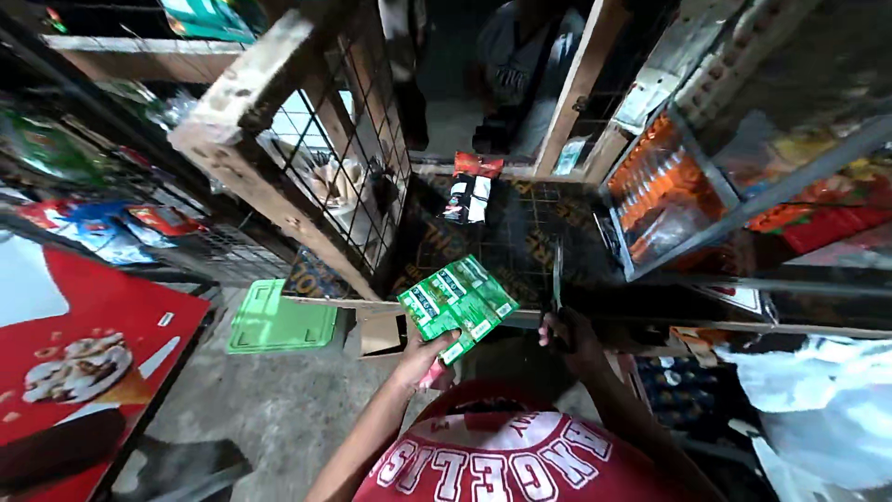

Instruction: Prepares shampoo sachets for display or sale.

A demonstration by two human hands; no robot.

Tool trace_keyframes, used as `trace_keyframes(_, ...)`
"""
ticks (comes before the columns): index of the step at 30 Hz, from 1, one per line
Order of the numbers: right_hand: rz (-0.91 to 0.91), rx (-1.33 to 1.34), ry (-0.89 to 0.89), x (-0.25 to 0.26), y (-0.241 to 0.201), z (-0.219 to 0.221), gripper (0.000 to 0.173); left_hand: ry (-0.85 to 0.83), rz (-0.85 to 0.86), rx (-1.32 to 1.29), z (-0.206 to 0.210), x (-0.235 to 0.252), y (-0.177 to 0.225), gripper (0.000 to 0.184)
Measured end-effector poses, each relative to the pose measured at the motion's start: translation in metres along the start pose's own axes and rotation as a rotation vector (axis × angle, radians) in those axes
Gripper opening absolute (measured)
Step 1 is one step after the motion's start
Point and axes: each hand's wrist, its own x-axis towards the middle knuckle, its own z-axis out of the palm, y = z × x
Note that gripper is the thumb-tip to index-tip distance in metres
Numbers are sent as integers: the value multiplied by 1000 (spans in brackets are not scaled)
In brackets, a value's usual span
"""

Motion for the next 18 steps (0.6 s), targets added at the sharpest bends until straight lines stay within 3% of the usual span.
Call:
trace_keyframes(3,47,-58,-12,-5,13,1,23,27,-7,34,-3,2,-1,37)
trace_keyframes(11,117,-190,-173,-5,30,25,19,0,-40,130,-24,14,-9,36)
trace_keyframes(15,86,-375,-269,2,34,27,25,40,-182,327,-19,17,17,42)
trace_keyframes(18,129,-435,-260,12,59,17,28,88,-205,292,-20,20,0,42)
